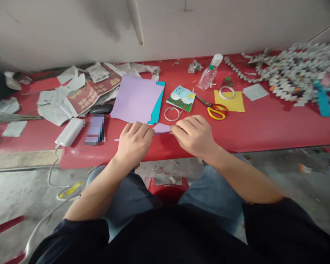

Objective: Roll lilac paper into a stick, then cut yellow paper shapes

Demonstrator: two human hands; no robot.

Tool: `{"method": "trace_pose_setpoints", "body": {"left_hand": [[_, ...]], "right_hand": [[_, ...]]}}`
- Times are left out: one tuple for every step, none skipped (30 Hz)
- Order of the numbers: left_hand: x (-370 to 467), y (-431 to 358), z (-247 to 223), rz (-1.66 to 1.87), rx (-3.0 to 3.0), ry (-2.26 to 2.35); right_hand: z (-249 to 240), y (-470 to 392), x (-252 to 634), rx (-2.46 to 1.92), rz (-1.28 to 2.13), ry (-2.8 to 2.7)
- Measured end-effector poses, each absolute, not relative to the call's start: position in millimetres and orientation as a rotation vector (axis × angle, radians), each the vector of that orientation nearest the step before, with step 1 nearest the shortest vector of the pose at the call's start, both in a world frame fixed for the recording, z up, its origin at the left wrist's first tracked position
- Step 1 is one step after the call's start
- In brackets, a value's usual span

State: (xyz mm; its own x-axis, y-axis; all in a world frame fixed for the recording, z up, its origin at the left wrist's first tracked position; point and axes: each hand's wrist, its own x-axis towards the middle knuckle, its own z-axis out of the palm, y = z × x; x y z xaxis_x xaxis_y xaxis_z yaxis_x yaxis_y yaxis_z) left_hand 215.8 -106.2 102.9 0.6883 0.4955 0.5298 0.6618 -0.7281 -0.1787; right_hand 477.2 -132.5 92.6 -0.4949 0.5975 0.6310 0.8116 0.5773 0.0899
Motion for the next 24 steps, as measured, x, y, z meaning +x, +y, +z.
{"method": "trace_pose_setpoints", "body": {"left_hand": [[217.1, -107.2, 102.1, -0.654, -2.554, -0.903], [218.0, -108.1, 101.5, -0.661, -2.562, -0.903], [218.7, -108.9, 101.2, -0.669, -2.57, -0.908], [219.1, -109.7, 101.1, -0.682, -2.576, -0.915], [219.1, -110.3, 101.1, -0.698, -2.579, -0.918], [218.9, -110.7, 101.3, -0.719, -2.578, -0.918], [218.5, -111.0, 101.5, -0.736, -2.575, -0.915], [218.0, -111.0, 101.6, -0.749, -2.571, -0.907], [217.5, -110.9, 101.7, -0.76, -2.566, -0.893], [217.0, -110.7, 101.7, -0.772, -2.562, -0.875], [216.6, -110.4, 101.6, -0.786, -2.558, -0.855], [216.5, -110.1, 101.6, -0.806, -2.551, -0.833], [216.5, -110.0, 101.7, -0.827, -2.541, -0.814], [216.9, -110.0, 102.0, -0.845, -2.529, -0.801], [217.5, -110.2, 102.4, -0.856, -2.517, -0.794], [218.3, -110.6, 103.0, -0.86, -2.508, -0.794], [219.2, -111.0, 103.7, -0.855, -2.501, -0.797], [220.2, -111.4, 104.3, -0.845, -2.497, -0.798], [221.1, -111.7, 104.9, -0.832, -2.494, -0.797], [221.8, -111.8, 105.4, -0.819, -2.49, -0.792], [222.4, -111.8, 105.8, -0.807, -2.485, -0.786], [222.7, -111.6, 105.9, -0.797, -2.48, -0.781], [222.8, -111.3, 105.9, -0.792, -2.475, -0.777], [222.6, -110.9, 105.8, -0.8, -2.47, -0.775]], "right_hand": [[91.5, -133.8, 474.7, -1.113, -0.498, -2.262], [90.6, -134.9, 472.9, -1.105, -0.489, -2.26], [89.9, -135.7, 471.7, -1.101, -0.484, -2.257], [89.6, -136.1, 471.0, -1.098, -0.481, -2.252], [89.7, -136.4, 470.8, -1.098, -0.479, -2.246], [90.2, -136.5, 470.9, -1.099, -0.479, -2.24], [91.1, -136.5, 471.2, -1.102, -0.48, -2.238], [92.1, -136.5, 471.4, -1.105, -0.483, -2.239], [93.2, -136.6, 471.6, -1.106, -0.489, -2.242], [94.3, -136.8, 471.6, -1.106, -0.495, -2.246], [95.3, -137.1, 471.6, -1.103, -0.502, -2.25], [96.1, -137.4, 471.6, -1.099, -0.507, -2.251], [96.6, -137.7, 471.6, -1.096, -0.51, -2.251], [96.9, -138.0, 471.7, -1.096, -0.508, -2.251], [96.9, -138.2, 471.9, -1.097, -0.499, -2.253], [96.6, -138.3, 472.1, -1.101, -0.482, -2.257], [96.1, -138.3, 472.3, -1.105, -0.461, -2.264], [95.4, -138.2, 472.6, -1.11, -0.439, -2.271], [94.6, -138.1, 472.7, -1.112, -0.419, -2.278], [93.7, -137.9, 472.8, -1.112, -0.405, -2.281], [92.8, -137.7, 472.7, -1.11, -0.395, -2.284], [92.0, -137.5, 472.7, -1.11, -0.386, -2.284], [91.4, -137.4, 472.6, -1.109, -0.375, -2.283], [91.0, -137.3, 472.4, -1.109, -0.358, -2.28]]}}
